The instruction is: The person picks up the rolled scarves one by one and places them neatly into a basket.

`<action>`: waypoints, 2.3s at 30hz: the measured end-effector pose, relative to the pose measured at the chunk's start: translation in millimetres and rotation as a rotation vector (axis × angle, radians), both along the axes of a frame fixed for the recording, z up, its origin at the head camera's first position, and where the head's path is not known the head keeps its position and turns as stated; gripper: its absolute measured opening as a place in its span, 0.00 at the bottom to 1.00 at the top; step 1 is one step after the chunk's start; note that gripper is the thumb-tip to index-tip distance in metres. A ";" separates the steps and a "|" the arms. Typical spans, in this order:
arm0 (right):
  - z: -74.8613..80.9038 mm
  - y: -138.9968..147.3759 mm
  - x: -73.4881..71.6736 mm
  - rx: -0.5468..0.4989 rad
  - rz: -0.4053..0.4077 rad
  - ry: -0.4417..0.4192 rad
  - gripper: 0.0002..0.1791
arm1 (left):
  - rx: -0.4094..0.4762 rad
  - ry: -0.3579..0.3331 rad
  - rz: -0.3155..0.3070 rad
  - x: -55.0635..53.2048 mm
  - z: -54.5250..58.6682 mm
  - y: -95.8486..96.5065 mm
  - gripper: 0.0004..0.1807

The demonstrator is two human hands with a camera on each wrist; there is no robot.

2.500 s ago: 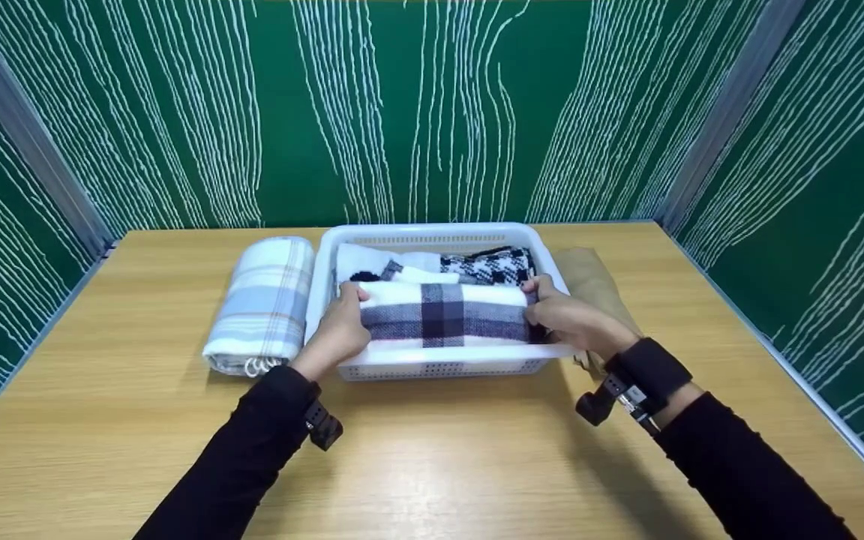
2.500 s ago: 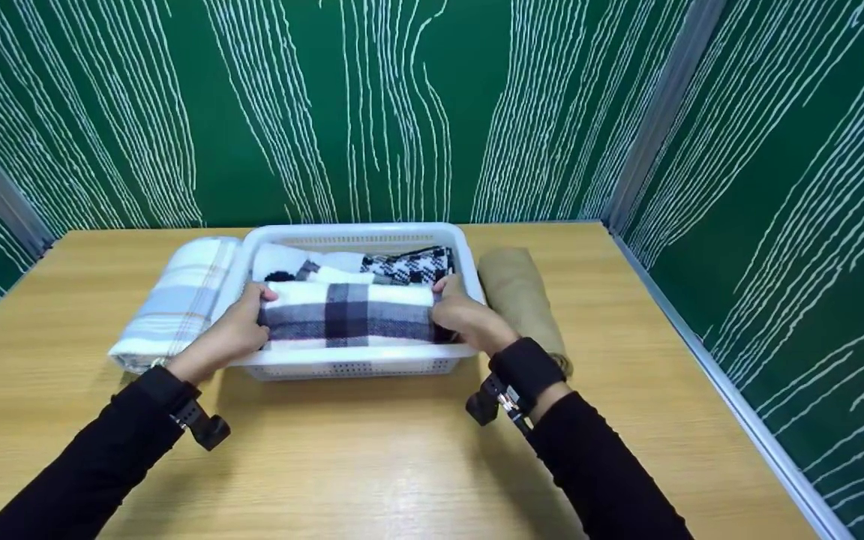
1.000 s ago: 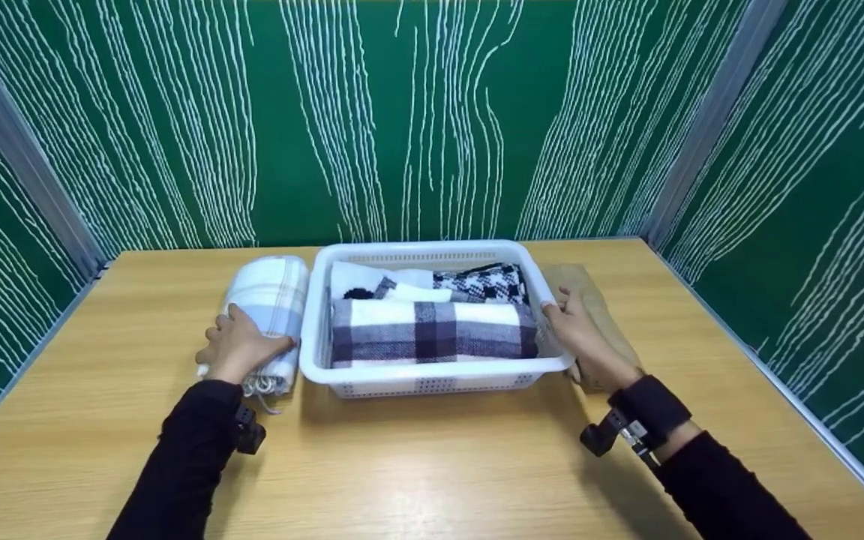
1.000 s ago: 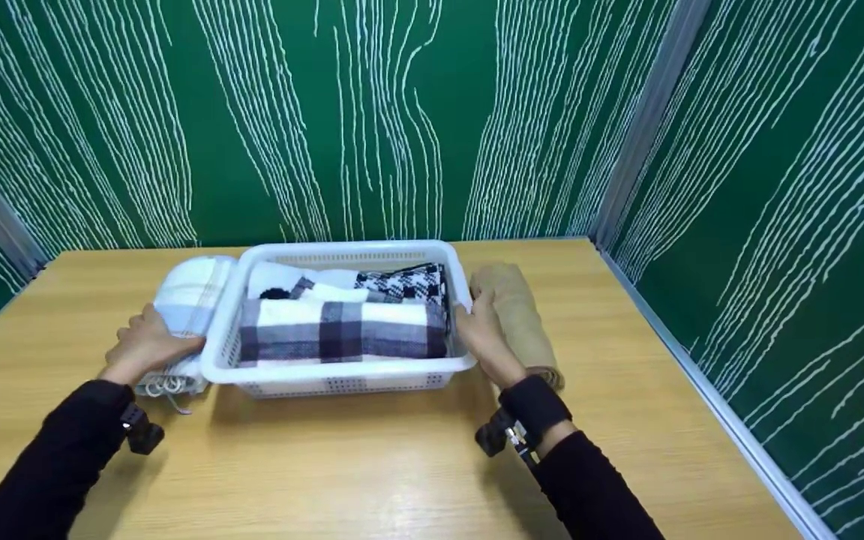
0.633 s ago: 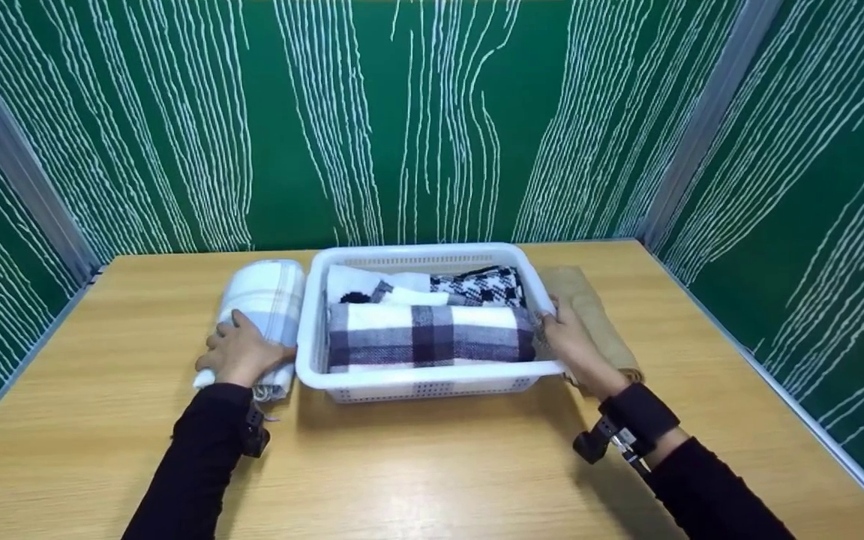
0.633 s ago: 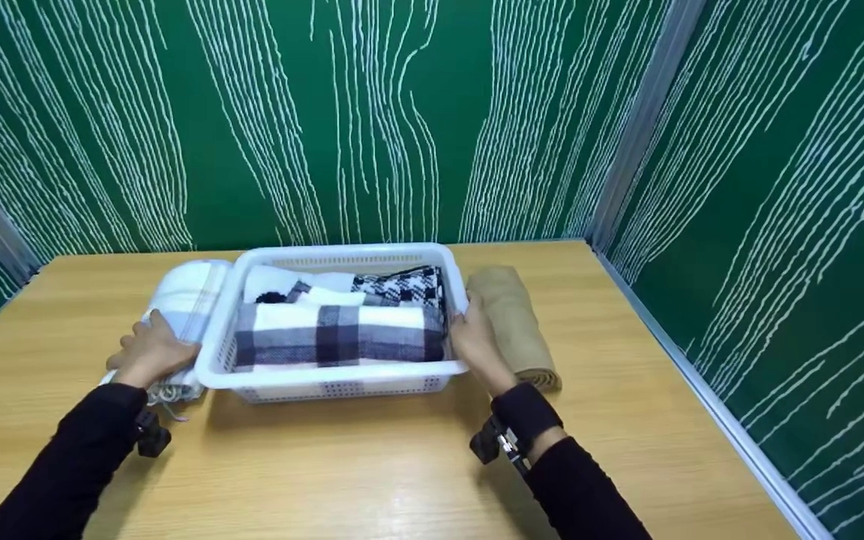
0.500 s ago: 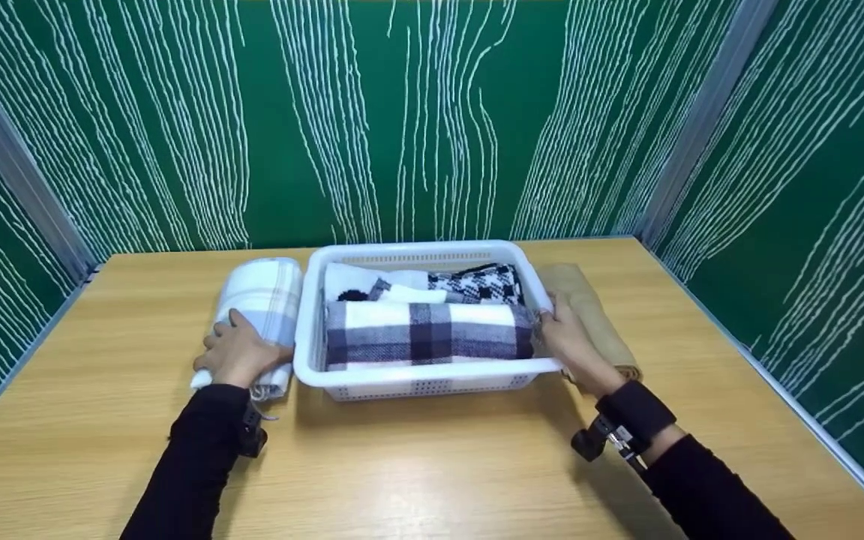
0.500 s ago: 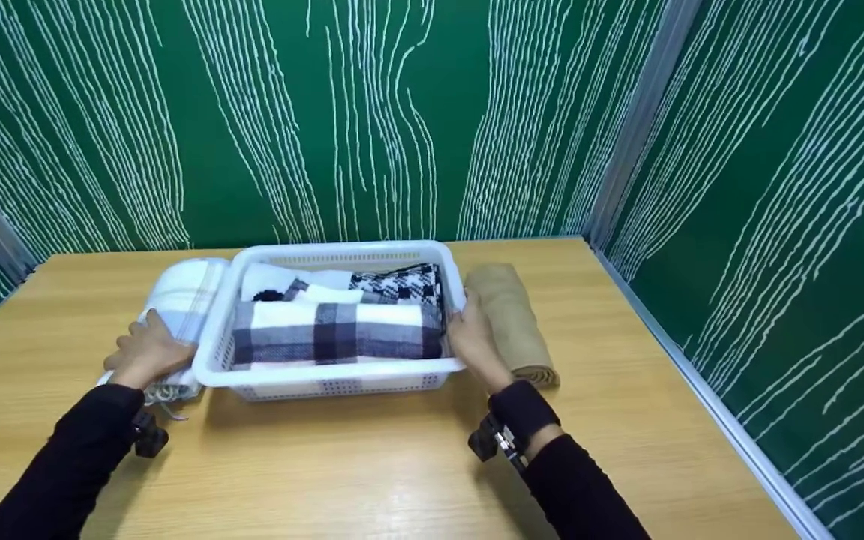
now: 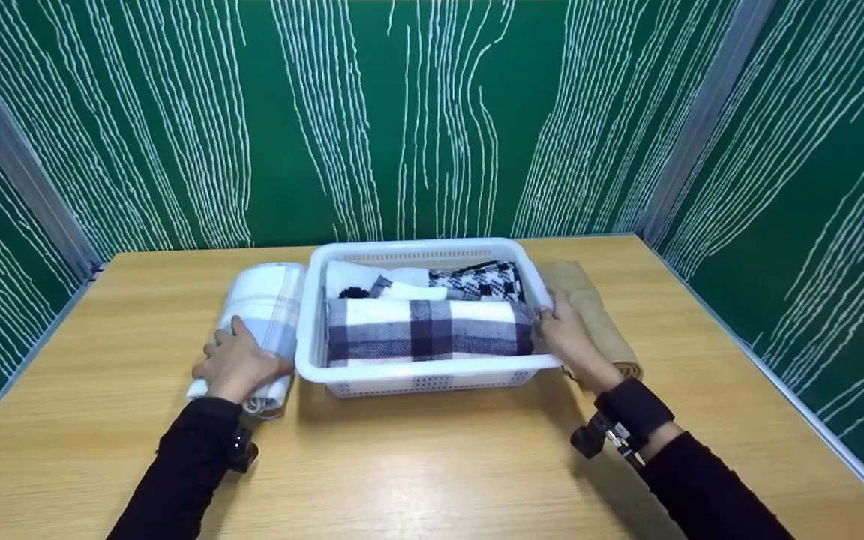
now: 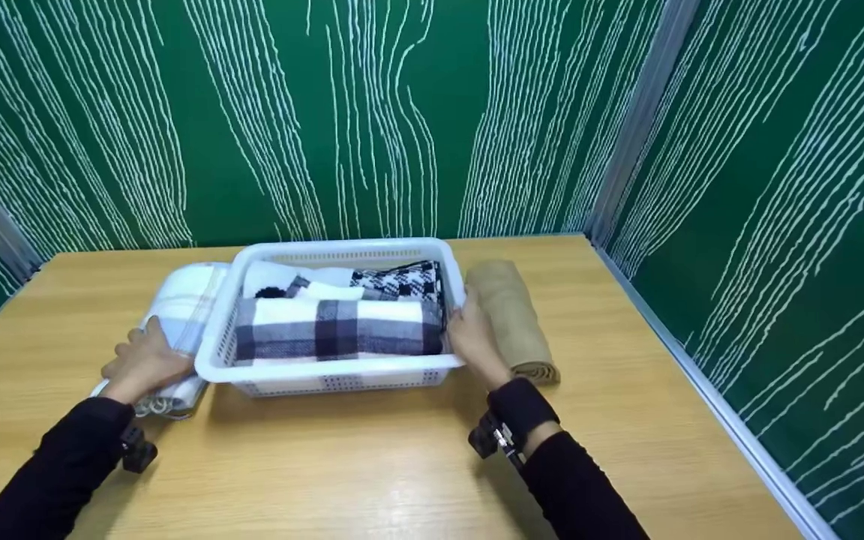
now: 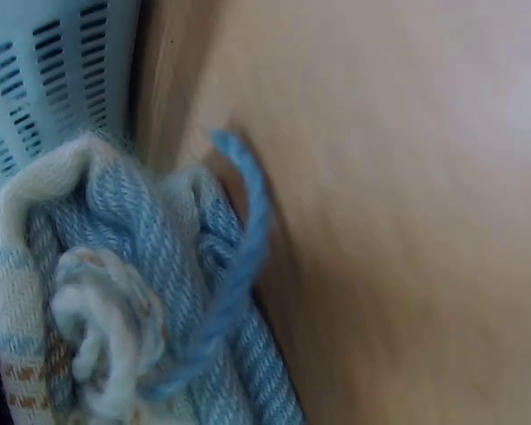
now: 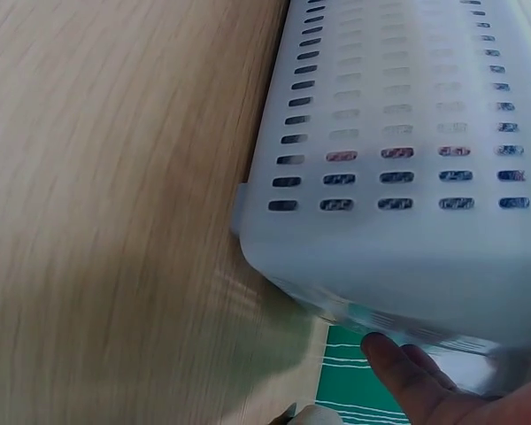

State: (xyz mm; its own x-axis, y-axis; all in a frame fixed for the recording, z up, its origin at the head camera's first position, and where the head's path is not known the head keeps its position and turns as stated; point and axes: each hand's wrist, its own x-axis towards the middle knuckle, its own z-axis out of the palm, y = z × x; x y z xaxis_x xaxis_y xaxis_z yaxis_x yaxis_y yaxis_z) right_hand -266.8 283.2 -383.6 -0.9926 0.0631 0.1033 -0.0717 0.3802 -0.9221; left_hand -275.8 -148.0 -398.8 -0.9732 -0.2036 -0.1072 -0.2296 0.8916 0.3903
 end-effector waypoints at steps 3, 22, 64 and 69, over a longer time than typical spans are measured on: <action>-0.5 0.5 -0.6 0.002 -0.002 0.006 0.26 | -0.004 -0.004 -0.012 7.3 -0.3 -0.5 0.69; 0.6 3.2 0.1 0.025 0.051 0.013 0.28 | -0.050 0.079 -0.130 69.1 -3.1 -1.6 0.66; 0.2 2.4 1.0 -0.007 0.033 -0.034 0.29 | -0.105 -0.154 -0.300 154.3 2.9 -41.6 0.68; 1.3 2.4 2.0 -0.030 0.043 -0.041 0.29 | -0.117 -0.172 -0.348 155.4 3.4 -50.9 0.68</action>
